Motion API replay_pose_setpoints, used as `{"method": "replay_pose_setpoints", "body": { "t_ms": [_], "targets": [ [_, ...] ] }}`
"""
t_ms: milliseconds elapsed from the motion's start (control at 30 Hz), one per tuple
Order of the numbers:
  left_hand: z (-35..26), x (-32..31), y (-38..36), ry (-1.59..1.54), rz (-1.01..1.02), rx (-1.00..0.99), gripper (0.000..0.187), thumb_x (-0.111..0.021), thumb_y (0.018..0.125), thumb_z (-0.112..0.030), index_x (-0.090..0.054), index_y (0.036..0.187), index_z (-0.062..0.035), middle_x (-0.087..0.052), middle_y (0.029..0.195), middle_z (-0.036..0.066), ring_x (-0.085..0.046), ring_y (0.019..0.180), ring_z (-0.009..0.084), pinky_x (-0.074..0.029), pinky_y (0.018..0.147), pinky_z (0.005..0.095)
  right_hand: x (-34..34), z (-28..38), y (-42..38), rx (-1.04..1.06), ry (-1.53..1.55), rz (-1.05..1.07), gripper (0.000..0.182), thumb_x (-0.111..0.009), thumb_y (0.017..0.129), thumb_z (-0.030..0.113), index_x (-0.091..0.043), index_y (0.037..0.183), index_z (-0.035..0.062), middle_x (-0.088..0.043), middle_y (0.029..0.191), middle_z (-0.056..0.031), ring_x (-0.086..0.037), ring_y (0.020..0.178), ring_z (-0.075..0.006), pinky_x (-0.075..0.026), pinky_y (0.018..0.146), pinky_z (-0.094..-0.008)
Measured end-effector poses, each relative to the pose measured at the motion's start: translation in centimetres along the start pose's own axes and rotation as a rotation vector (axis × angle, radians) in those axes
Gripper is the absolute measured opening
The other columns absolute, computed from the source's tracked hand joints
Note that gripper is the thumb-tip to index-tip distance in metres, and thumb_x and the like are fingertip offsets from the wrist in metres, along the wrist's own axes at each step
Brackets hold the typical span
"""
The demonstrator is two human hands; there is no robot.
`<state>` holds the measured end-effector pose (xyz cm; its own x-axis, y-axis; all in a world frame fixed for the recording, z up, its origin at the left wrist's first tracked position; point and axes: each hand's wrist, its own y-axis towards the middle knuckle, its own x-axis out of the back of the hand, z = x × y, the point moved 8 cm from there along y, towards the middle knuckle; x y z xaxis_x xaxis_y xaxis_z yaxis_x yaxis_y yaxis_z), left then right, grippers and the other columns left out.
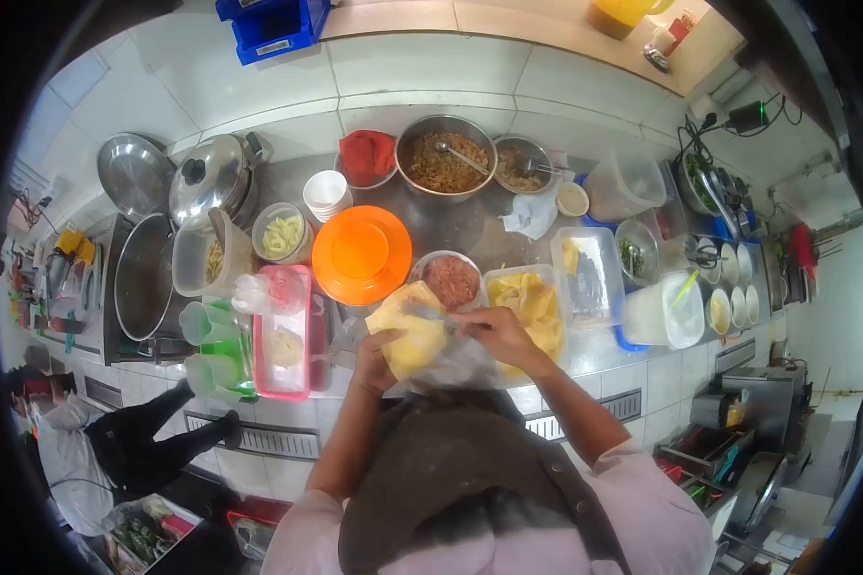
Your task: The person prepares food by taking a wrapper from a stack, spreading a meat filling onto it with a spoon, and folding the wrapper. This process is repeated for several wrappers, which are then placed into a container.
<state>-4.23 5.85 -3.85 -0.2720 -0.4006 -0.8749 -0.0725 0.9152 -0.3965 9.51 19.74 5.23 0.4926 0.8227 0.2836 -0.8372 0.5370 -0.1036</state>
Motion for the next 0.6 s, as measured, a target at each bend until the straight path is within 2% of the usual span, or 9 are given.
{"method": "replay_pose_setpoints", "body": {
  "t_ms": [33, 167, 267, 333, 367, 433, 467, 533, 600],
  "targets": [
    [0.1, -0.3, 0.0, -0.015, 0.002, 0.013, 0.058, -0.056, 0.086, -0.011, -0.041, 0.14, 0.0037, -0.057, 0.132, 0.023, -0.06, 0.118, 0.0393, -0.05, 0.101, 0.0515, -0.2, -1.0, 0.2, -0.121, 0.036, -0.001, 0.037, -0.058, 0.087, -0.005, -0.07, 0.12, 0.0065, -0.072, 0.084, -0.01, -0.066, 0.078, -0.0172, -0.051, 0.078, -0.0283],
    [-0.5, -0.9, -0.3, -0.004, -0.008, -0.05, 0.056, -0.056, 0.087, -0.011, -0.042, 0.14, 0.0026, -0.058, 0.131, 0.022, -0.061, 0.117, 0.038, -0.05, 0.101, 0.0496, -0.6, -0.8, 0.1, -0.136, 0.024, 0.02, 0.035, -0.056, 0.088, -0.005, -0.072, 0.117, 0.0049, -0.072, 0.082, -0.0109, -0.067, 0.078, -0.0178, -0.052, 0.078, -0.0283],
    [-0.8, -1.5, -0.6, 0.01, 0.023, -0.065, 0.051, -0.057, 0.091, -0.017, -0.046, 0.137, 0.0001, -0.061, 0.126, 0.019, -0.064, 0.112, 0.0341, -0.053, 0.096, 0.0465, -1.7, -0.9, -0.7, -0.169, -0.107, -0.024, 0.039, -0.056, 0.085, -0.006, -0.07, 0.12, 0.0044, -0.072, 0.092, -0.0105, -0.069, 0.084, -0.0213, -0.053, 0.08, -0.0305],
    [-1.1, -1.7, -0.8, -0.035, -0.008, -0.072, 0.051, -0.058, 0.091, -0.019, -0.046, 0.137, -0.0002, -0.061, 0.125, 0.018, -0.064, 0.111, 0.0337, -0.053, 0.096, 0.0464, -2.0, 3.3, -1.5, 0.219, -0.408, -0.167, 0.042, -0.059, 0.083, -0.004, -0.068, 0.123, 0.0066, -0.069, 0.106, -0.0097, -0.067, 0.094, -0.0259, -0.053, 0.083, -0.0345],
    [-1.2, -1.8, -0.7, -0.081, -0.031, -0.079, 0.051, -0.058, 0.092, -0.02, -0.045, 0.138, -0.0005, -0.062, 0.125, 0.018, -0.064, 0.11, 0.0332, -0.053, 0.096, 0.0464, -2.3, 2.8, -1.6, 0.22, -0.41, -0.168, 0.042, -0.059, 0.083, -0.004, -0.068, 0.123, 0.0066, -0.069, 0.106, -0.0097, -0.067, 0.094, -0.0259, -0.053, 0.083, -0.0345],
    [-1.2, -1.9, -0.5, -0.083, -0.06, -0.081, 0.051, -0.059, 0.092, -0.02, -0.046, 0.137, -0.0009, -0.062, 0.123, 0.017, -0.065, 0.109, 0.0322, -0.054, 0.095, 0.0454, -2.8, 1.4, -1.6, 0.174, -0.33, -0.162, 0.029, -0.062, 0.091, 0.005, -0.069, 0.119, 0.0082, -0.067, 0.111, -0.0138, -0.064, 0.1, -0.0262, -0.051, 0.085, -0.0348],
    [-1.1, -1.7, -0.5, -0.084, -0.093, -0.08, 0.05, -0.06, 0.093, -0.021, -0.046, 0.137, -0.0014, -0.063, 0.122, 0.016, -0.065, 0.109, 0.0313, -0.055, 0.093, 0.0445, -2.9, 0.8, -1.9, 0.174, -0.331, -0.159, 0.029, -0.062, 0.091, 0.005, -0.069, 0.119, 0.0082, -0.067, 0.111, -0.0138, -0.064, 0.1, -0.0262, -0.051, 0.085, -0.0348],
    [-0.9, -1.5, -0.3, 0.03, -0.126, -0.122, 0.049, -0.061, 0.093, -0.02, -0.046, 0.137, -0.0025, -0.063, 0.122, 0.015, -0.065, 0.108, 0.0307, -0.056, 0.091, 0.0437, -3.5, 2.2, -2.6, 0.37, -0.623, -0.202, 0.027, -0.065, 0.089, 0.012, -0.07, 0.116, 0.0065, -0.067, 0.111, -0.0112, -0.062, 0.102, -0.0267, -0.049, 0.089, -0.0363],
    [-0.8, -0.4, 0.2, 0.148, -0.15, -0.155, 0.049, -0.061, 0.093, -0.02, -0.046, 0.137, -0.0036, -0.062, 0.122, 0.015, -0.065, 0.108, 0.0301, -0.057, 0.089, 0.0428, -4.0, 0.0, -2.3, 0.318, -0.577, -0.167, 0.033, -0.063, 0.088, 0.008, -0.068, 0.121, 0.0082, -0.065, 0.116, -0.0102, -0.062, 0.105, -0.0277, -0.05, 0.091, -0.0364]
  ]
}}
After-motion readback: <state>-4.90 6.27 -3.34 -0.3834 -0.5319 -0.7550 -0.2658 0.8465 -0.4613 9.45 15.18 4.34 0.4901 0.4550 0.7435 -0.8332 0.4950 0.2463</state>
